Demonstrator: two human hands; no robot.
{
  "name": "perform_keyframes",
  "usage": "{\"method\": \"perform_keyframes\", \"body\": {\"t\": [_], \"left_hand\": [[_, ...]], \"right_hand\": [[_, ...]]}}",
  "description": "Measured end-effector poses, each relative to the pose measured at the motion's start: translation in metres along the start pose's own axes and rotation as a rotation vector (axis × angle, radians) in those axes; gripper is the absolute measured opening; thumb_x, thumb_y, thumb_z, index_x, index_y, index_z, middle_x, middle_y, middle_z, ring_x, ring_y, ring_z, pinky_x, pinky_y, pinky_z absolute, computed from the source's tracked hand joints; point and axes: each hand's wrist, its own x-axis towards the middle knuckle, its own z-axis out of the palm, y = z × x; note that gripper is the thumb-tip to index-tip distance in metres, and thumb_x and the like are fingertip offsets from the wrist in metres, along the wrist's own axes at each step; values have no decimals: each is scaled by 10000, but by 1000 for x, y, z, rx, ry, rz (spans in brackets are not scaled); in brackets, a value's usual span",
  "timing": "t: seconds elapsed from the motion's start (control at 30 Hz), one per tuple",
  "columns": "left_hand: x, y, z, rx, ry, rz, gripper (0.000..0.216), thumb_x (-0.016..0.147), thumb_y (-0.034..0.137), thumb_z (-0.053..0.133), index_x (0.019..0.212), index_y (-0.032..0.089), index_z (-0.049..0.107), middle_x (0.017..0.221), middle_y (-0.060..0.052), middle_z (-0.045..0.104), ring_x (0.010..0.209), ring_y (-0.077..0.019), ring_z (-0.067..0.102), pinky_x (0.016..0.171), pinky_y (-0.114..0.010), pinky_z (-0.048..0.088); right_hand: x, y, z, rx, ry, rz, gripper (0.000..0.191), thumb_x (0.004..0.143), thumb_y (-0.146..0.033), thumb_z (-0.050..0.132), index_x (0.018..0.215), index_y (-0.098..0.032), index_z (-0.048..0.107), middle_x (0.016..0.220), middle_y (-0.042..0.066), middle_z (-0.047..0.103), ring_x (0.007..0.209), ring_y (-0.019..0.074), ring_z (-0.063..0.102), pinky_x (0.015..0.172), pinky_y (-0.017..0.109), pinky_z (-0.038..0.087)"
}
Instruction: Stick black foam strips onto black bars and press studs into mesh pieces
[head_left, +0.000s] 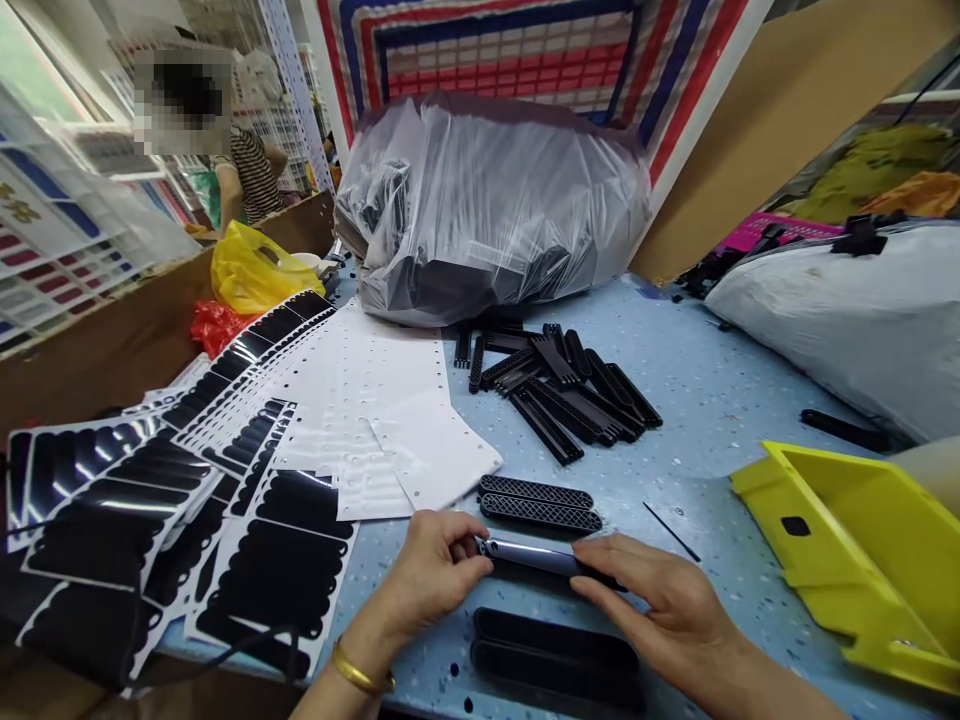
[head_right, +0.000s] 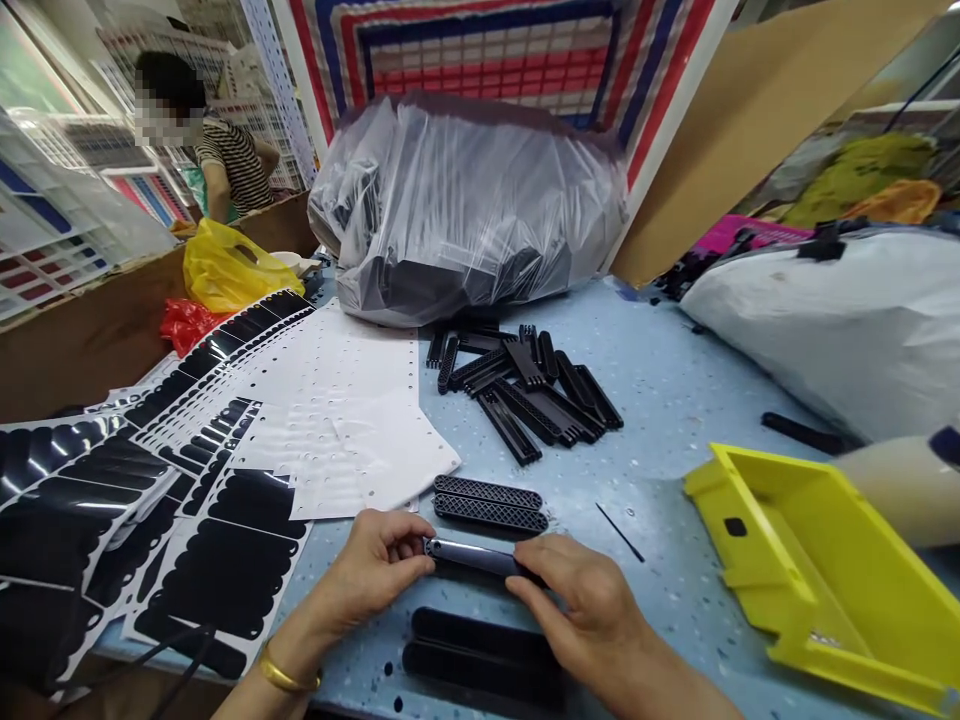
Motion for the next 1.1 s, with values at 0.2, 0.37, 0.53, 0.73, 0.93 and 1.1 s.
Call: {"method": "perform_keyframes", "body": {"t": [0.2, 0.37, 0.53, 0.73, 0.93, 1.1], "left_hand": [[2, -1, -1, -36, 1, -11, 196, 615, 131, 630, 782, 112, 730, 563, 46, 504, 525, -91, 431, 498, -207, 316], [1, 0, -2, -15, -4, -26, 188, 616, 125, 638, 778, 111, 734, 565, 39, 517, 525, -94, 437, 499, -208, 325], [2, 1, -2, -6, -6, -24, 194, 621, 113, 635, 784, 110, 741, 561, 41, 510, 522, -92, 432, 499, -205, 333], [1, 3, -3, 6, 2, -18, 190, 629, 102, 648, 789, 114, 749, 557, 41, 516, 514, -87, 435, 492, -201, 334], [0, 9, -4, 11, -6, -22, 161, 634, 92, 637, 752, 120, 744, 552, 43, 505, 514, -86, 433, 490, -200, 340], [0, 7, -4, -30, 20, -20, 248, 614, 106, 654, 834, 123, 766, 571, 40, 533, 512, -86, 453, 497, -204, 361]], "right_hand": [[0, 2, 4, -10, 4, -16, 144, 887, -185, 581, 936, -197, 716, 815, 40, 764, 714, 163, 728, 662, 233, 606], [0, 2, 4, -11, -19, -15, 145, 895, -186, 575, 924, -197, 716, 803, 35, 757, 700, 157, 719, 651, 233, 597], [-2, 3, 6, -34, 1, -23, 138, 910, -208, 573, 922, -192, 710, 816, 45, 758, 719, 164, 719, 669, 247, 597], [-3, 3, 8, -63, -20, -17, 163, 932, -222, 541, 903, -192, 698, 796, 54, 747, 698, 174, 708, 642, 267, 588], [-1, 0, 8, -87, -36, -24, 188, 936, -196, 507, 872, -194, 684, 783, 60, 738, 678, 181, 697, 628, 285, 573], [2, -1, 8, -89, -45, -51, 207, 930, -169, 488, 865, -184, 684, 772, 66, 737, 647, 177, 686, 607, 284, 564]]}}
